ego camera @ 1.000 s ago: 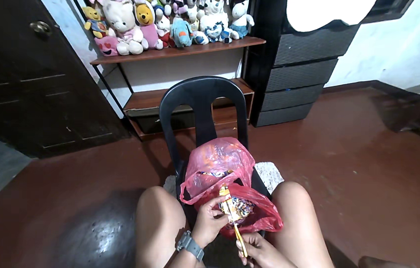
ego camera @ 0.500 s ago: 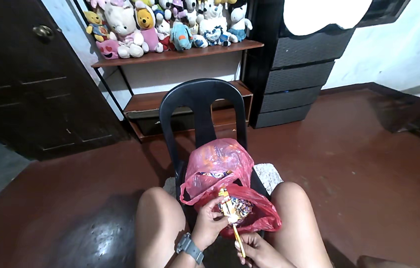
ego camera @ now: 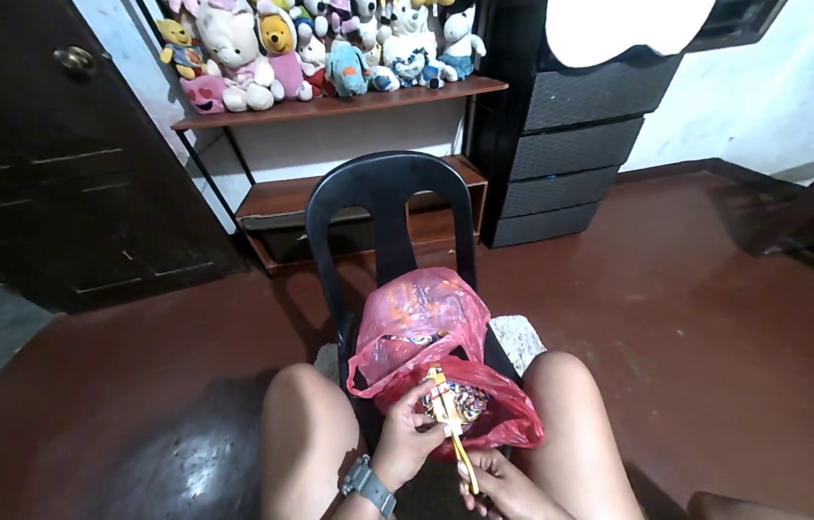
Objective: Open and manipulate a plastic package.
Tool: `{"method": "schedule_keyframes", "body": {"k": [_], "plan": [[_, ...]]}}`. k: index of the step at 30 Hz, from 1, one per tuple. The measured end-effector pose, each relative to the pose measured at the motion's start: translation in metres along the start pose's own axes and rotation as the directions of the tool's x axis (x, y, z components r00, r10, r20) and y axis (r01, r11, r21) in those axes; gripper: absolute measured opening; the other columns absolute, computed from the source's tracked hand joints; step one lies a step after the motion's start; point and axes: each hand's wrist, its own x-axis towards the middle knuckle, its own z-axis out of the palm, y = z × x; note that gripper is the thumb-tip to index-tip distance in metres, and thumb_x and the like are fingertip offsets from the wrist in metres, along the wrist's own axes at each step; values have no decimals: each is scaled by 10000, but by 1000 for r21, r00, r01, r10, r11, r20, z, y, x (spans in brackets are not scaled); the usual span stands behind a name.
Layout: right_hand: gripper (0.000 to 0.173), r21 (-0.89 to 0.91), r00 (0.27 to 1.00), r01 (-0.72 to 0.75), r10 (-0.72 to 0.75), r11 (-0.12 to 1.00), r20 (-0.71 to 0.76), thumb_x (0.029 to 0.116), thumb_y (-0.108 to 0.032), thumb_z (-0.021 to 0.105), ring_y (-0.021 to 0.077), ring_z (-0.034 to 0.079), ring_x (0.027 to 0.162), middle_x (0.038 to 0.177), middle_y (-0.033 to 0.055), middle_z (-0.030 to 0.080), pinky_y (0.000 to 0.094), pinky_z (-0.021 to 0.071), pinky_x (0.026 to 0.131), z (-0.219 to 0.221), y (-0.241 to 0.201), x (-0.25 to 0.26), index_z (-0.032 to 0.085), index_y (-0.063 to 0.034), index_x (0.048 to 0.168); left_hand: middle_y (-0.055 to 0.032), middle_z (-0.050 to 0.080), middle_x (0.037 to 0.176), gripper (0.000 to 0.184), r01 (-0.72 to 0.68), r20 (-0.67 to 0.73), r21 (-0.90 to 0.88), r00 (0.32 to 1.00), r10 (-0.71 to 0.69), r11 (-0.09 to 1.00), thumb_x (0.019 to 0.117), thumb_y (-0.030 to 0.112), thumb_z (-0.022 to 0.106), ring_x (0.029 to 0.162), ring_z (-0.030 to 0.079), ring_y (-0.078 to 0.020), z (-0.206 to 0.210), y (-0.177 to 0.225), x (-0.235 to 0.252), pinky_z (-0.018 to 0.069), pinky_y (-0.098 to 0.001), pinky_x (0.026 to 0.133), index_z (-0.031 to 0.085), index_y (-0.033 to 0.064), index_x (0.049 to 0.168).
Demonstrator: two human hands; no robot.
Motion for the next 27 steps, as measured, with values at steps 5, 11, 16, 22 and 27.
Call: {"method": "schedule_keyframes", "body": {"k": [5,11,16,22,27], "plan": [[271,-22,1000,17,-17,1000,-7,1044,-252,573,16,530,559,740,-37,652,183,417,497,-2,2,1,658,-112,829,-157,567,1447,727,15,-5,-19,1000,-15,1000,796,-74,777,881,754,-204,-1,1,0,654,-375,827,471,-56,1455],[285,-16,1000,6,-6,1000,-13,1056,-253,530,9,545,567,749,-47,662,179,426,500,-1,-1,1,651,-124,833,-165,555,1453,690,52,4,0,999,-52,999,802,-95,754,919,743,-201,4,10,-2,644,-370,833,490,-62,1439],[279,-5,1000,-3,3,1000,-19,1051,-250,557,15,534,555,734,-37,653,178,417,494,-3,2,3,654,-116,827,-156,547,1465,711,32,22,-24,999,-31,999,798,-82,765,884,746,-194,0,-1,0,649,-375,822,482,-49,1450],[273,-2,999,-18,18,1000,-42,1055,-248,538,7,540,557,748,-45,662,174,426,495,-3,-1,3,654,-119,844,-154,550,1466,719,24,43,-33,999,-23,999,801,-85,764,883,747,-191,0,-2,0,649,-374,820,477,-45,1459],[262,4,999,-20,20,1000,-32,1050,-227,557,12,533,551,731,-38,652,174,418,492,-3,-3,3,652,-113,834,-157,551,1466,713,14,44,-43,999,-13,999,796,-99,756,910,747,-200,0,-3,0,648,-379,824,480,-59,1452]]}}
